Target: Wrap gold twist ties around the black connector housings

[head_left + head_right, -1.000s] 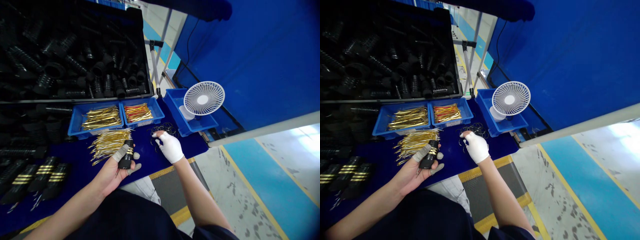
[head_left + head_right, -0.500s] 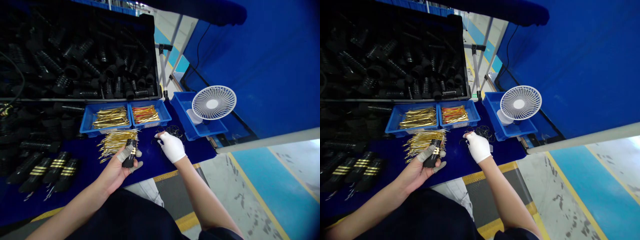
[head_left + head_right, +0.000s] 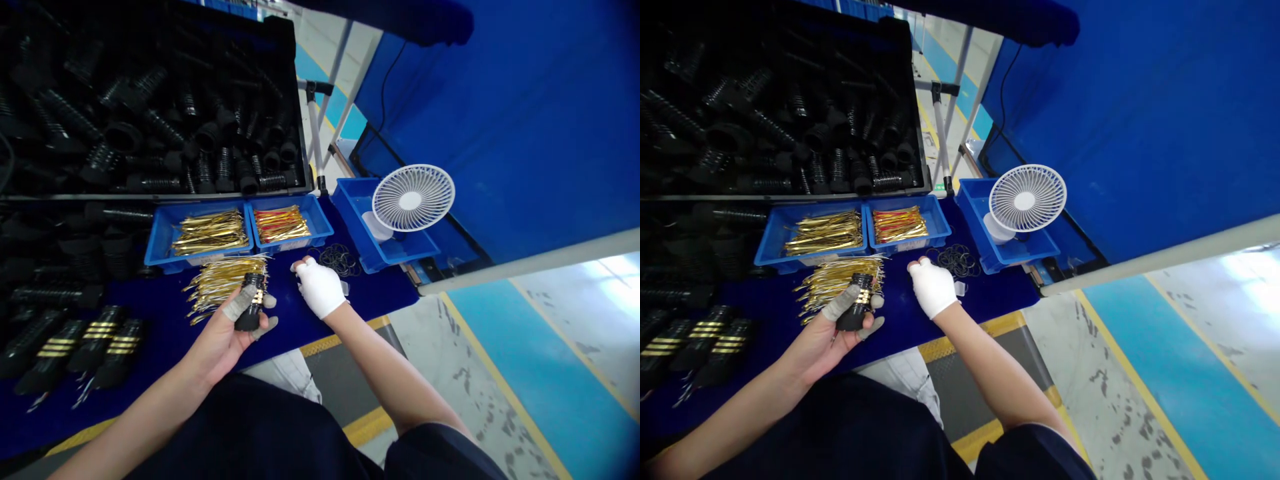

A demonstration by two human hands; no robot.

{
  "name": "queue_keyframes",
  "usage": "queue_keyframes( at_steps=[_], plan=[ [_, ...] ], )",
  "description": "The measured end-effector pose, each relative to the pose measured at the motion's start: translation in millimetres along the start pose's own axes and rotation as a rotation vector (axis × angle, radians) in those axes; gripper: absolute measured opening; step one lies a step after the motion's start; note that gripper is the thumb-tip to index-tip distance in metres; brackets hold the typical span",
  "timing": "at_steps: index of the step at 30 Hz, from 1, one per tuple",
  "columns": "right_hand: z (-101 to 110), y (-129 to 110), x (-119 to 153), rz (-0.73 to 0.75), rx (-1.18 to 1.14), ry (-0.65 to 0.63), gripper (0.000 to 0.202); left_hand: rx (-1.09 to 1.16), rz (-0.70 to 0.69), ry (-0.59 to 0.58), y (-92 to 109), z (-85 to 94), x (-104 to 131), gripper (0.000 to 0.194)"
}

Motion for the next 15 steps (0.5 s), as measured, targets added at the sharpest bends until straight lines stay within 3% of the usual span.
queue_keyframes(
  at_steps=[3, 8, 12, 15],
  plan=[
    [13.4, -0.1, 0.0, 0.002, -0.142, 0.108, 0.026, -0.023, -0.014, -0.01, 1.2, 1.0, 1.3, 0.026],
    [53.7, -16.7, 29.8, 0.205, -0.635, 0.46, 0.006, -0.193, -0.134, 0.024, 9.8, -1.9, 6.9, 0.035],
    [58.4, -45.3, 58.9, 0.302, -0.613, 0.588, 0.01, -0.389, -0.277, 0.048, 14.6, -3.9, 7.0, 0.066],
    [51.6, -58.2, 68.5, 0.32, -0.514, 0.64, 0.015, -0.53, -0.387, 0.029, 17.8, -1.6, 4.9, 0.07]
  ],
)
Point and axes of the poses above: each hand's wrist, its own x-axis away from the middle knuckle, its own z-axis out of the back of the hand, y = z × x, the point moved 7 cm from there along -x, towards the middle knuckle, and after that the axes turned 3 degrees about -y, right-handed, at the moved point
